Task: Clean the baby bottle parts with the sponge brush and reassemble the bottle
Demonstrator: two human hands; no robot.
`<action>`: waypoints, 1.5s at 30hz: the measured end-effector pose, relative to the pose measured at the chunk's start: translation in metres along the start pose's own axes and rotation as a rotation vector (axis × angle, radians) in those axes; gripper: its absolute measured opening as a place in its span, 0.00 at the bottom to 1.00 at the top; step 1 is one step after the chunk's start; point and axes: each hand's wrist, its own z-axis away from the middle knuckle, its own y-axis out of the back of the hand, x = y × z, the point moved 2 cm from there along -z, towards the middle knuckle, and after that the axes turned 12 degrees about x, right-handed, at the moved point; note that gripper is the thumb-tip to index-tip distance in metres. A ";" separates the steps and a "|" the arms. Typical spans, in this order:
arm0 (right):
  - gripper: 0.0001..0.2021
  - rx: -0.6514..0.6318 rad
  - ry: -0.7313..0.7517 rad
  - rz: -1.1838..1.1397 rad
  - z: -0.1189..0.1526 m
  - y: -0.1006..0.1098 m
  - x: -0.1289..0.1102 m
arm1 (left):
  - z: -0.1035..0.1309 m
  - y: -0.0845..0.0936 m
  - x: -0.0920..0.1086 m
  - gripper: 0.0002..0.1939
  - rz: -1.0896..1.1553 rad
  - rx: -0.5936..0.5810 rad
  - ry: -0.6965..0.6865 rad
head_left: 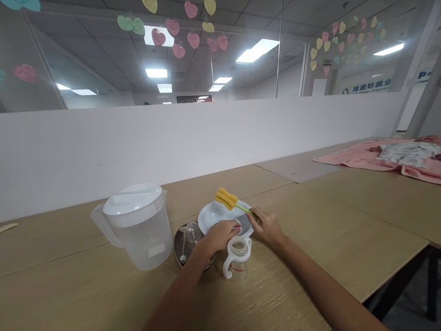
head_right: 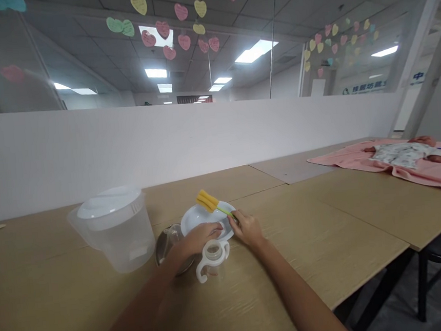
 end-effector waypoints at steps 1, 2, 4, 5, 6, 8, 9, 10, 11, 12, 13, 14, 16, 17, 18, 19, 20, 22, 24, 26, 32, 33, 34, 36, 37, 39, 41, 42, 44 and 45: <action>0.15 -0.007 0.004 0.001 0.000 -0.001 -0.001 | -0.001 -0.002 -0.003 0.13 -0.008 0.003 -0.003; 0.15 -0.012 0.009 -0.001 0.001 -0.002 -0.001 | -0.001 -0.003 -0.006 0.13 -0.002 0.016 0.001; 0.15 -0.012 0.015 -0.007 0.000 -0.002 -0.002 | 0.000 -0.003 -0.010 0.14 0.025 0.051 0.023; 0.15 -0.008 0.016 -0.008 0.000 -0.002 -0.002 | 0.000 -0.002 -0.010 0.13 0.048 0.067 0.035; 0.15 -0.004 0.017 -0.007 0.000 -0.002 -0.003 | 0.000 -0.002 -0.011 0.12 0.079 0.082 0.046; 0.15 0.010 0.030 0.001 0.000 -0.001 -0.003 | 0.000 0.001 -0.011 0.07 0.161 0.104 0.062; 0.14 0.027 0.040 0.008 0.000 0.000 -0.003 | -0.001 0.003 -0.011 0.07 0.211 0.118 0.070; 0.13 0.057 0.045 0.018 -0.001 0.002 -0.004 | -0.002 0.007 -0.011 0.08 0.261 0.141 0.080; 0.12 0.102 0.039 0.026 -0.001 0.005 -0.004 | -0.003 0.012 -0.011 0.10 0.308 0.175 0.091; 0.11 0.163 0.019 0.035 -0.001 0.008 -0.003 | -0.004 0.017 -0.010 0.11 0.343 0.217 0.103; 0.10 0.228 -0.008 0.040 -0.002 0.011 -0.003 | -0.005 0.024 -0.009 0.13 0.386 0.268 0.117; 0.09 0.280 -0.026 0.041 -0.002 0.014 -0.003 | -0.004 0.031 -0.007 0.14 0.447 0.323 0.132; 0.08 0.311 0.002 0.024 -0.004 0.018 -0.004 | -0.002 0.045 -0.002 0.16 0.620 0.406 0.164; 0.09 0.292 0.034 0.008 -0.004 0.019 -0.005 | 0.000 0.051 0.001 0.17 0.711 0.426 0.176; 0.09 0.262 0.059 -0.008 -0.005 0.019 -0.006 | 0.002 0.057 0.005 0.19 0.786 0.432 0.183; 0.10 0.232 0.068 -0.021 -0.006 0.018 -0.007 | 0.004 0.061 0.009 0.20 0.832 0.427 0.184; 0.11 0.211 0.058 -0.026 -0.007 0.018 -0.007 | 0.007 0.065 0.014 0.20 0.843 0.417 0.179; 0.13 0.197 0.022 -0.006 -0.008 0.016 -0.007 | 0.011 0.071 0.022 0.20 0.831 0.407 0.164; 0.13 0.192 0.042 0.040 -0.008 0.015 -0.005 | 0.015 0.076 0.029 0.18 0.799 0.410 0.149; 0.12 0.185 0.102 0.072 -0.007 0.015 -0.004 | 0.017 0.080 0.033 0.15 0.698 0.451 0.135; 0.10 0.149 0.192 0.035 -0.004 0.016 -0.002 | 0.025 0.101 0.040 0.07 -0.028 0.686 0.084; 0.10 0.157 0.179 0.037 -0.005 0.017 -0.001 | 0.028 0.106 0.042 0.06 -0.147 0.705 0.082; 0.10 0.172 0.166 0.045 -0.005 0.018 0.000 | 0.031 0.111 0.043 0.05 -0.270 0.702 0.089; 0.10 0.212 0.145 0.068 -0.006 0.019 0.003 | 0.038 0.118 0.043 0.03 -0.502 0.581 0.139; 0.10 0.227 0.135 0.076 -0.006 0.020 0.004 | 0.042 0.120 0.041 0.02 -0.582 0.458 0.180; 0.10 0.234 0.115 0.082 -0.007 0.020 0.006 | 0.048 0.119 0.033 0.01 -0.640 0.180 0.257; 0.11 0.228 0.095 0.079 -0.006 0.020 0.006 | 0.052 0.115 0.022 0.04 -0.626 0.005 0.306; 0.11 0.222 0.095 0.075 -0.006 0.019 0.006 | 0.053 0.112 0.016 0.05 -0.616 -0.035 0.316; 0.11 0.214 0.102 0.069 -0.005 0.018 0.005 | 0.050 0.106 0.007 0.07 -0.591 -0.064 0.311; 0.11 0.211 0.101 0.067 -0.005 0.018 0.004 | 0.049 0.103 0.003 0.08 -0.577 -0.078 0.303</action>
